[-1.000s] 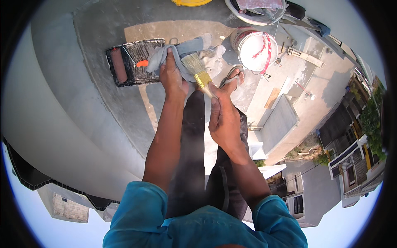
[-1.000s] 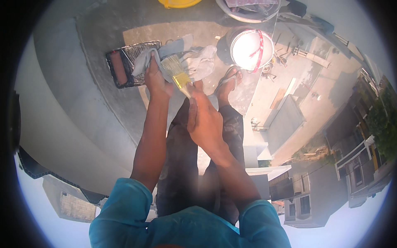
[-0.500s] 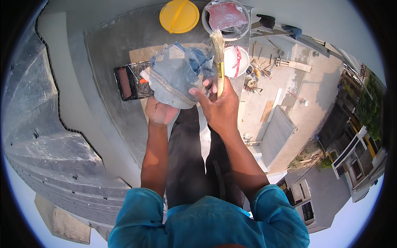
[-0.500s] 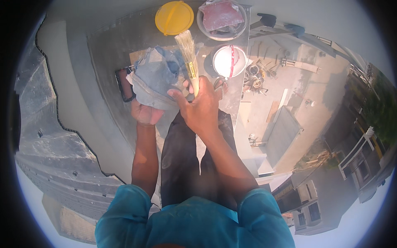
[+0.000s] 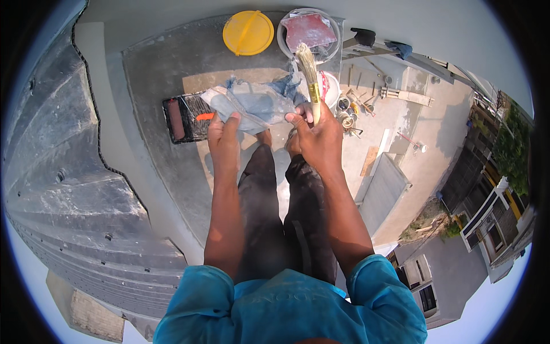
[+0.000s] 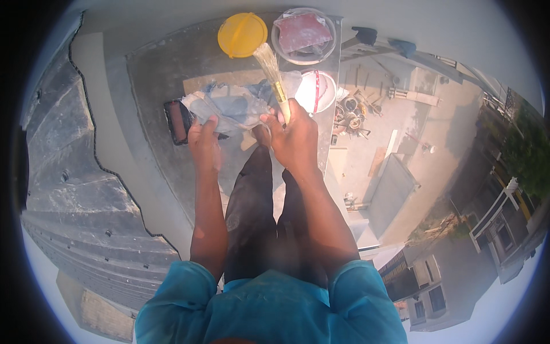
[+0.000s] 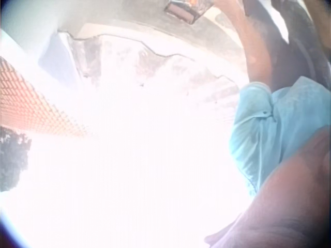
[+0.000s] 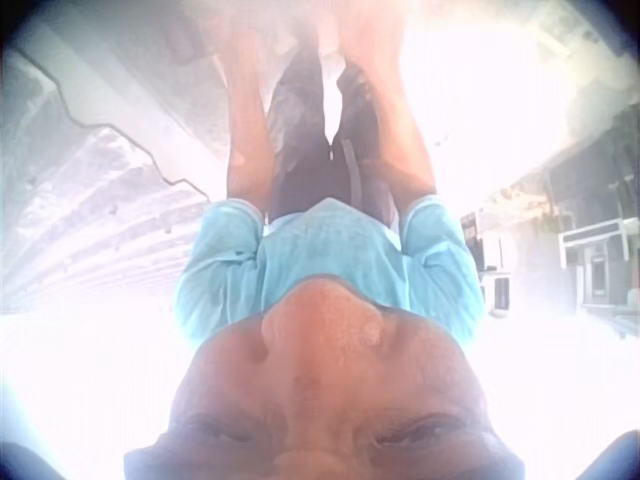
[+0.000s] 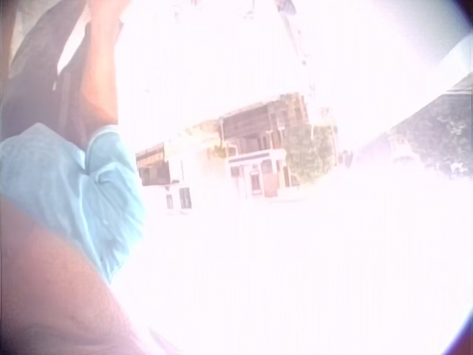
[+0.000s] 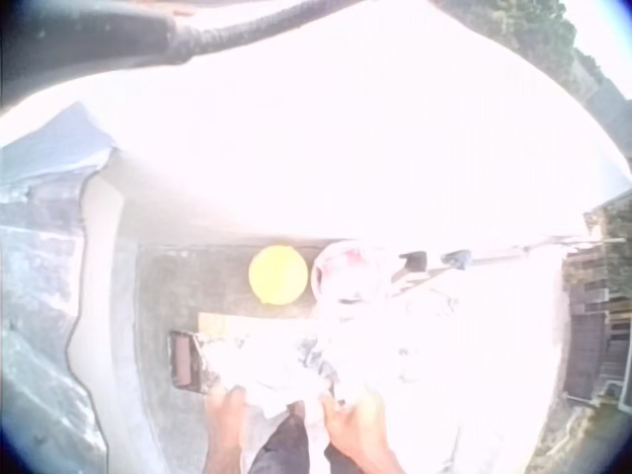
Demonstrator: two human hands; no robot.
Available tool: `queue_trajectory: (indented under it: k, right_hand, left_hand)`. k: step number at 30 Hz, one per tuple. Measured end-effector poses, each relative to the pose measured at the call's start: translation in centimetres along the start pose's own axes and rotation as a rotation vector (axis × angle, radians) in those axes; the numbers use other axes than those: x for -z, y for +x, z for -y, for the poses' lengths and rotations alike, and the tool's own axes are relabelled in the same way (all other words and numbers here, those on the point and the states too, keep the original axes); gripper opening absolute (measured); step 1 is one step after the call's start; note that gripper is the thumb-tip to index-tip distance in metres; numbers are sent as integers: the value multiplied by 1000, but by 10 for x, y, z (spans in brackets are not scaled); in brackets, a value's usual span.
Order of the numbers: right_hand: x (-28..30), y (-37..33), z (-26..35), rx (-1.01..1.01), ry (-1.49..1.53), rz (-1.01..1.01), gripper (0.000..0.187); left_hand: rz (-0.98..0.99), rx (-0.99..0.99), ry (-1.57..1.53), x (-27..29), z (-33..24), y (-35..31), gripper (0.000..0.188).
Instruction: The person cleans a rooftop terrace by wiping surfaces with a cloth, handling paint buckets and a brush, and sweeping the floor with a broom. The person moves between areas, picks up and sets down tools, and performs repeated wiping and sweeping motions.
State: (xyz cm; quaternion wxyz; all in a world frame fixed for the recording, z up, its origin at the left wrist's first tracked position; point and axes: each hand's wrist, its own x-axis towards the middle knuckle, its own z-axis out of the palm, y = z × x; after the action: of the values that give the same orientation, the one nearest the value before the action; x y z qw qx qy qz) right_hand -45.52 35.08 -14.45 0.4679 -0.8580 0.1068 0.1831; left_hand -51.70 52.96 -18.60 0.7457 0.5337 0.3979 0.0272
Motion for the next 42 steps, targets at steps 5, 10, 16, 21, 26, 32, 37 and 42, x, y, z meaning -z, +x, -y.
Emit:
queue_trajectory:
  k: [5, 10, 16, 21, 26, 32, 37, 42]
  right_hand:
    - [15, 7, 13, 125, 107, 228, 21]
    - [21, 20, 21, 238, 104, 328, 22]
    - [-7, 23, 19, 380, -45, 328, 27]
    - [-45, 6, 11, 343, 53, 347, 26]
    - [-55, -13, 26, 402, -110, 175, 25]
    - [-37, -46, 34, 211, -216, 319, 26]
    - [-82, -47, -13, 257, -300, 217, 23]
    - [-73, -54, -47, 124, -310, 189, 21]
  left_hand:
    - [180, -497, 410, -12, -54, 9, 54]
    - [852, -453, 1011, 3, -96, 28, 32]
    - [475, -81, 943, 20, -89, -1, 32]
    - [702, 106, 995, 76, -98, -14, 37]
    - [486, 289, -206, 85, -54, -22, 48]
    - [596, 230, -1025, 58, -3, -18, 50]
    - [252, 185, -741, 70, 41, 14, 35]
    - [103, 326, -303, 51, 54, 8, 35]
